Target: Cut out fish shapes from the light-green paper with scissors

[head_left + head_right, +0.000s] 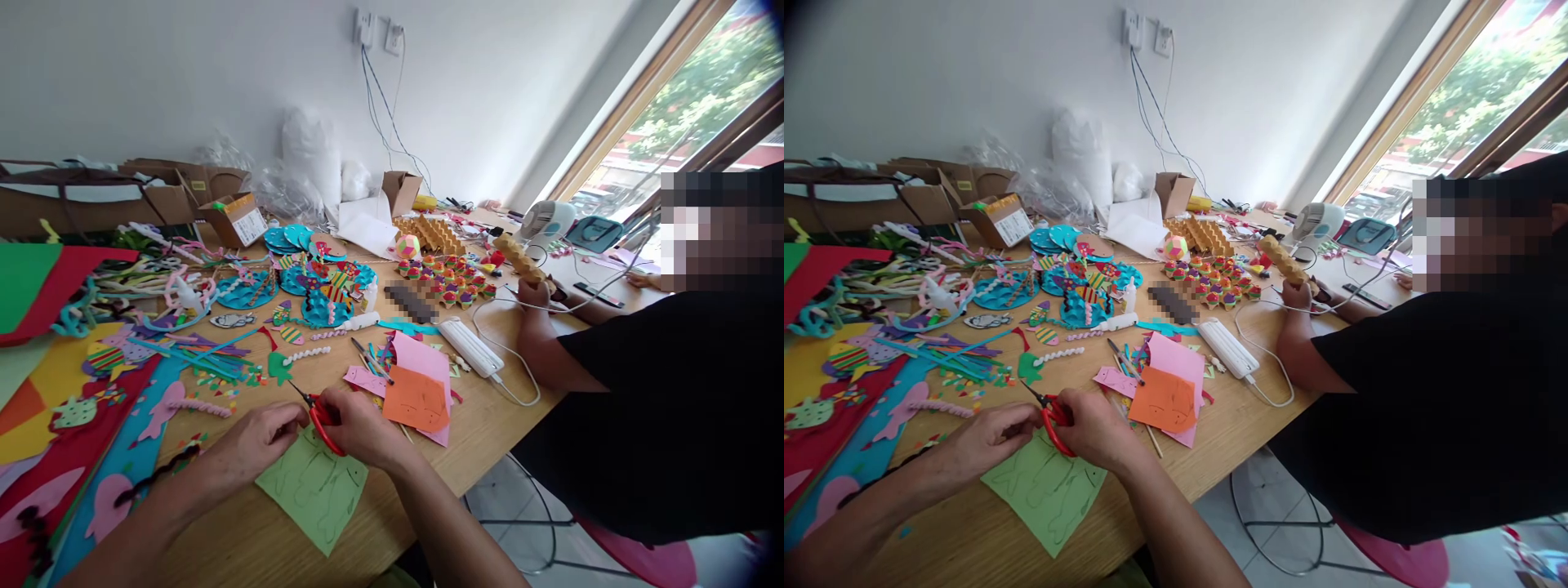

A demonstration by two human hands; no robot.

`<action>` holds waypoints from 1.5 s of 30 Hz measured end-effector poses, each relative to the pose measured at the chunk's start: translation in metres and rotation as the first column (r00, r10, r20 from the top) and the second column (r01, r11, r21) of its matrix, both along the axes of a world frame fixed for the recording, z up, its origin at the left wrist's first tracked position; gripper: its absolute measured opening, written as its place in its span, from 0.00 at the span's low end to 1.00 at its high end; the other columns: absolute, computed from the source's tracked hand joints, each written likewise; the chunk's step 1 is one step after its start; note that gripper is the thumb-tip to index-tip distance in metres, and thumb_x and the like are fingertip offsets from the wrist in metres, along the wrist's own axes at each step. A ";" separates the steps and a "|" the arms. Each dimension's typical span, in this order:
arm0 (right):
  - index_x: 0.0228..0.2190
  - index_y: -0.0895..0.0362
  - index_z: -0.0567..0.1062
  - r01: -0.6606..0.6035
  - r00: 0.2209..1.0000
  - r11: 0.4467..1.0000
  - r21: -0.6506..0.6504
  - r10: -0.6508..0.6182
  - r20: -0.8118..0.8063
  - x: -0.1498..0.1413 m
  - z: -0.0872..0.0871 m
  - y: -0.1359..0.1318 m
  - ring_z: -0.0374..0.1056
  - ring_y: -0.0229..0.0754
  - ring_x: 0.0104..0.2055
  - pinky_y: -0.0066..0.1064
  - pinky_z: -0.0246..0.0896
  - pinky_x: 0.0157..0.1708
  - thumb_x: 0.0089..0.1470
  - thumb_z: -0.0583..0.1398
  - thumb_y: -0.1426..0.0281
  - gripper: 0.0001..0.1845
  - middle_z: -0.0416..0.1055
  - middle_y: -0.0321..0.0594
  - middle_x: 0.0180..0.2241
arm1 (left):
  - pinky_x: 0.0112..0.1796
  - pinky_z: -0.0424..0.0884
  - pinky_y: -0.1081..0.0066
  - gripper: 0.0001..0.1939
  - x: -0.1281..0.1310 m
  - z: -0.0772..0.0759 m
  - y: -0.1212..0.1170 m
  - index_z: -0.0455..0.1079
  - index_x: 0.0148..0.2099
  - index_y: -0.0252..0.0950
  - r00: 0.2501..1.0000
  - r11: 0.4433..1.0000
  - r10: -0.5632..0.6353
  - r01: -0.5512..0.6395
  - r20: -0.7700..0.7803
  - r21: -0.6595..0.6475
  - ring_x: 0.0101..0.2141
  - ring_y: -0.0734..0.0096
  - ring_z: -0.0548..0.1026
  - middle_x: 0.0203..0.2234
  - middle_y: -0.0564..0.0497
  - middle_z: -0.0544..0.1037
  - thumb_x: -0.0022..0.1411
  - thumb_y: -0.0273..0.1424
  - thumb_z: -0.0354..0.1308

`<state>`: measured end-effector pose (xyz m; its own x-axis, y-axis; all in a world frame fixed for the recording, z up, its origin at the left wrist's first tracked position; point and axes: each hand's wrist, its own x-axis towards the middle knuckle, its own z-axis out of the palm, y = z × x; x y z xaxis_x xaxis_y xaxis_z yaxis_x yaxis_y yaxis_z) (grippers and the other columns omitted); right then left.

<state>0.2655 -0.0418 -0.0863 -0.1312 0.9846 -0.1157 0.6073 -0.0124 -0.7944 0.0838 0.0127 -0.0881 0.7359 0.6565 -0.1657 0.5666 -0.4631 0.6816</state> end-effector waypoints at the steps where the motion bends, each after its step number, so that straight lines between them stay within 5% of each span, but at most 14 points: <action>1: 0.23 0.56 0.66 -0.008 1.000 1.000 0.002 0.008 -0.023 0.002 0.001 0.001 0.53 0.34 0.23 0.25 0.44 0.22 0.45 0.60 0.79 0.08 0.59 0.27 0.20 | 0.35 0.71 0.68 0.13 -0.002 0.002 0.001 0.73 0.37 0.38 0.999 1.000 0.024 -0.024 0.027 0.008 0.32 0.62 0.76 0.29 0.49 0.78 0.56 0.30 0.48; 4: 0.23 0.55 0.63 0.016 0.994 1.000 0.014 -0.014 -0.108 0.009 0.005 0.005 0.53 0.34 0.24 0.25 0.45 0.22 0.45 0.59 0.79 0.09 0.58 0.28 0.20 | 0.48 0.70 0.61 0.19 -0.016 0.010 0.002 0.71 0.49 0.40 0.960 0.976 0.210 -0.218 0.183 0.023 0.48 0.54 0.75 0.45 0.44 0.79 0.56 0.38 0.55; 8: 0.24 0.54 0.60 0.110 0.958 0.994 0.007 -0.104 -0.266 0.018 0.012 0.008 0.52 0.33 0.23 0.24 0.48 0.22 0.46 0.58 0.74 0.09 0.55 0.27 0.22 | 0.56 0.65 0.56 0.28 -0.041 0.018 -0.002 0.64 0.59 0.43 0.807 0.875 0.483 -0.452 0.341 -0.172 0.58 0.50 0.67 0.57 0.43 0.72 0.61 0.50 0.52; 12: 0.25 0.55 0.63 0.246 0.715 0.968 -0.058 -0.221 -0.664 0.021 0.017 0.006 0.54 0.33 0.22 0.24 0.52 0.23 0.42 0.63 0.69 0.11 0.57 0.27 0.20 | 0.59 0.61 0.54 0.28 -0.049 0.008 -0.013 0.67 0.57 0.41 0.618 0.750 0.660 -0.499 0.428 -0.435 0.58 0.53 0.67 0.55 0.42 0.73 0.63 0.52 0.48; 17: 0.25 0.56 0.69 0.338 0.432 0.933 -0.122 -0.269 -0.861 0.015 0.021 0.004 0.58 0.34 0.22 0.24 0.52 0.22 0.40 0.68 0.68 0.12 0.64 0.29 0.19 | 0.60 0.59 0.52 0.28 -0.041 -0.008 -0.021 0.68 0.58 0.41 0.525 0.674 0.717 -0.355 0.458 -0.648 0.61 0.50 0.63 0.57 0.43 0.72 0.61 0.50 0.55; 22: 0.23 0.57 0.69 0.393 0.215 0.904 -0.169 -0.269 -0.939 0.002 0.024 0.006 0.57 0.31 0.20 0.23 0.54 0.21 0.36 0.71 0.69 0.15 0.64 0.28 0.18 | 0.57 0.64 0.55 0.21 -0.035 -0.001 -0.025 0.73 0.53 0.45 0.506 0.537 0.748 -0.084 0.429 -0.839 0.62 0.50 0.62 0.56 0.50 0.76 0.63 0.47 0.55; 26: 0.24 0.57 0.69 0.465 0.103 0.861 -0.209 -0.286 -0.953 -0.009 0.013 0.010 0.58 0.31 0.21 0.23 0.55 0.23 0.38 0.71 0.69 0.15 0.64 0.28 0.20 | 0.54 0.68 0.57 0.22 -0.028 0.003 -0.032 0.74 0.54 0.46 0.431 0.535 0.721 0.151 0.542 -0.831 0.60 0.51 0.65 0.54 0.52 0.78 0.61 0.48 0.56; 31: 0.23 0.57 0.68 0.534 0.071 0.814 -0.229 -0.313 -0.947 -0.024 -0.004 0.014 0.57 0.31 0.21 0.23 0.53 0.22 0.39 0.71 0.67 0.16 0.62 0.27 0.19 | 0.58 0.64 0.59 0.31 -0.007 0.004 -0.043 0.67 0.61 0.48 0.341 0.635 0.707 0.082 0.620 -0.768 0.62 0.52 0.62 0.60 0.50 0.71 0.55 0.44 0.65; 38: 0.23 0.56 0.67 0.558 0.056 0.800 -0.220 -0.301 -0.952 -0.036 -0.009 0.017 0.56 0.32 0.22 0.24 0.53 0.24 0.39 0.71 0.67 0.17 0.62 0.27 0.21 | 0.56 0.66 0.59 0.35 0.008 0.009 -0.042 0.67 0.61 0.41 0.267 0.587 0.803 -0.191 0.533 -0.787 0.56 0.52 0.72 0.51 0.46 0.80 0.51 0.34 0.70; 45: 0.24 0.56 0.68 0.563 0.138 0.809 -0.168 -0.293 -0.946 -0.037 -0.010 0.014 0.58 0.33 0.23 0.25 0.52 0.24 0.43 0.70 0.66 0.15 0.64 0.29 0.21 | 0.55 0.68 0.61 0.35 0.007 0.018 -0.043 0.68 0.60 0.41 0.236 0.583 0.809 -0.206 0.539 -0.786 0.54 0.53 0.73 0.48 0.47 0.81 0.50 0.34 0.70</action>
<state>0.2287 -0.0276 -0.0958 0.4424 0.8938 -0.0737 -0.5704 0.2170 -0.7922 0.0912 -0.0299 -0.0700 0.1961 0.9658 -0.1697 -0.4182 0.2389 0.8764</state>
